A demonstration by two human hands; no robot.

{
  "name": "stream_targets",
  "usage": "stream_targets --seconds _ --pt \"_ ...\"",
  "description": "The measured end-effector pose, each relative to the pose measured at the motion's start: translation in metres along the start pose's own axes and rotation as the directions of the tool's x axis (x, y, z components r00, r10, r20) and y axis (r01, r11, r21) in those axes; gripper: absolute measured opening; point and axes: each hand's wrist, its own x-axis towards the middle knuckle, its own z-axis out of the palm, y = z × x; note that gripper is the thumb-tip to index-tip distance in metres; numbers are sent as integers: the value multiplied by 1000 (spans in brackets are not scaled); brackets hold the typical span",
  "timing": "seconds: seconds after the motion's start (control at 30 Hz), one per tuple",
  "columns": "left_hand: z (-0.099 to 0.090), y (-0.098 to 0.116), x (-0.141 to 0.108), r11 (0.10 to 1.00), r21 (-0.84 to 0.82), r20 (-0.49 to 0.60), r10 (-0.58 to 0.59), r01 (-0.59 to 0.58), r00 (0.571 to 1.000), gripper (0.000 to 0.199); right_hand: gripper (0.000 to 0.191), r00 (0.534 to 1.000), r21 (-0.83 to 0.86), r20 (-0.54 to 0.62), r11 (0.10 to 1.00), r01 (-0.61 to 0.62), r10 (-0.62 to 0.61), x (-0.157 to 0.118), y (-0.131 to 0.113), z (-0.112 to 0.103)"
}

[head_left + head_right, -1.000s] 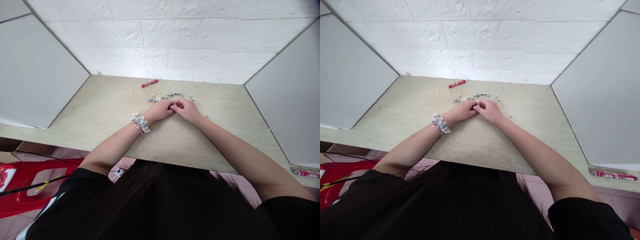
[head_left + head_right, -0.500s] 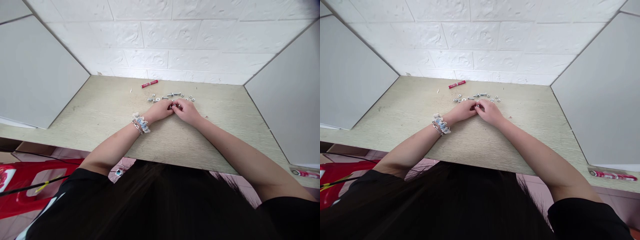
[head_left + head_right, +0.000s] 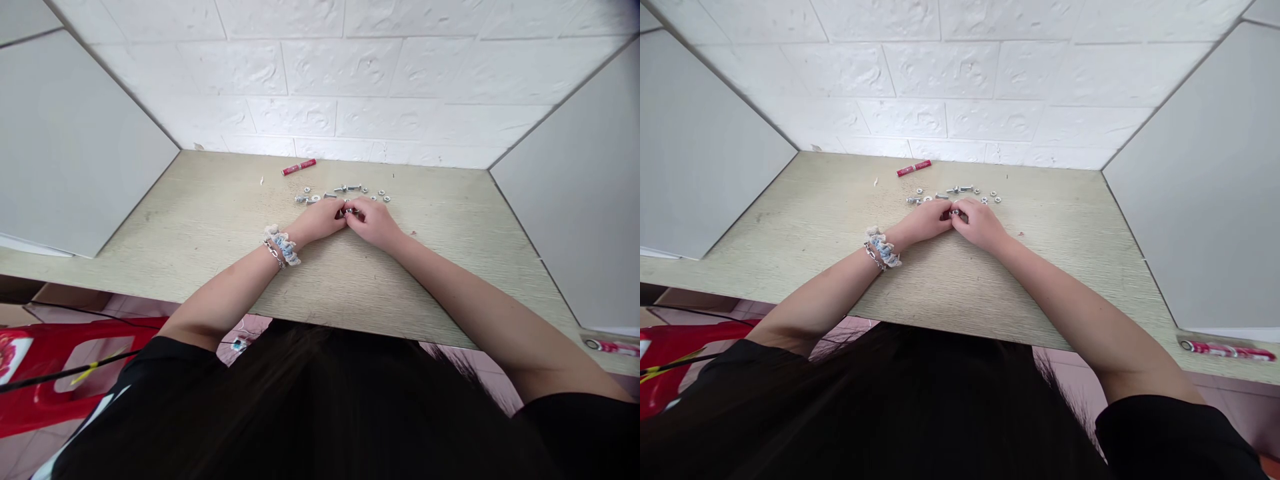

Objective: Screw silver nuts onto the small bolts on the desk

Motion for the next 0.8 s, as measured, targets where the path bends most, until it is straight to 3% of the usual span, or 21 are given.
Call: stream_targets --seconds 0.8 --pt "-5 8 -3 998 49 45 -46 43 998 17 23 998 -71 34 996 61 -59 0 6 1"
